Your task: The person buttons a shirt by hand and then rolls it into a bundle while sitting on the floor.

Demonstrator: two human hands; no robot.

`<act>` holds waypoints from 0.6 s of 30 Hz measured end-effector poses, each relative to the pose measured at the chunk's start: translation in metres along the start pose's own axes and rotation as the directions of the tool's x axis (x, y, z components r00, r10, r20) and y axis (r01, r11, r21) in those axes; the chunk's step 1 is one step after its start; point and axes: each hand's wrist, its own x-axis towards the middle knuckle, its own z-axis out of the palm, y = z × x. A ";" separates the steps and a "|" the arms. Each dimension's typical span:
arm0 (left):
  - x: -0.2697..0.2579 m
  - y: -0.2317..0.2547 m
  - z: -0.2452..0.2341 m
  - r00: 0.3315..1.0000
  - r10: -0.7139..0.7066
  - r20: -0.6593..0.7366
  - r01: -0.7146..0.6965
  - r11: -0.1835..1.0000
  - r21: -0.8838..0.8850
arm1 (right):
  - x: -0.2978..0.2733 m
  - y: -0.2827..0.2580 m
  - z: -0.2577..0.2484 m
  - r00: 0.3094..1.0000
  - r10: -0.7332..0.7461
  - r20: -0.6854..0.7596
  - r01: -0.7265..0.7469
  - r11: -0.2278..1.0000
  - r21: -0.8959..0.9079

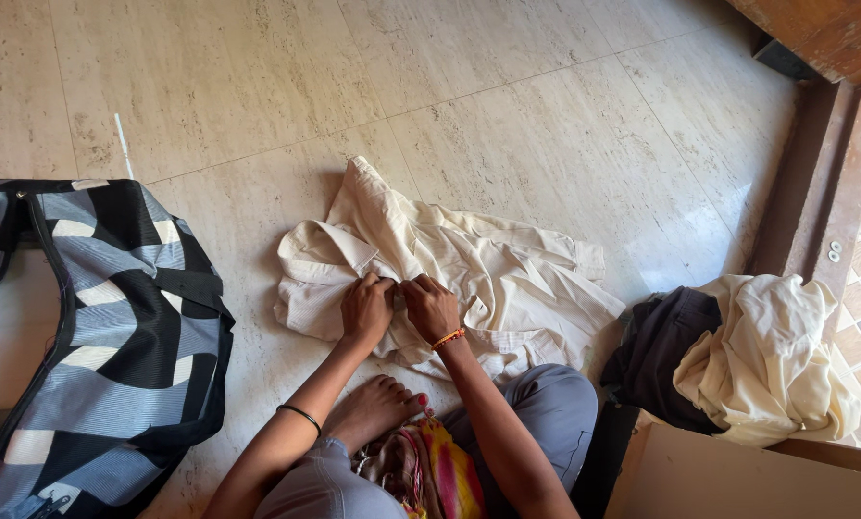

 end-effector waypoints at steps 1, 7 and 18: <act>0.002 -0.001 0.002 1.000 0.000 -0.002 0.000 1.000 0.000 | 0.000 -0.001 0.000 1.000 0.007 -0.004 -0.007 1.000 -0.001; 0.001 -0.009 0.003 0.991 -0.086 0.098 0.099 0.985 -0.138 | 0.001 -0.002 0.013 0.994 0.092 0.065 -0.095 0.995 0.038; -0.005 -0.020 0.016 0.994 -0.078 0.075 0.096 0.959 -0.267 | 0.012 0.004 0.016 0.824 0.519 0.228 -0.558 0.813 0.165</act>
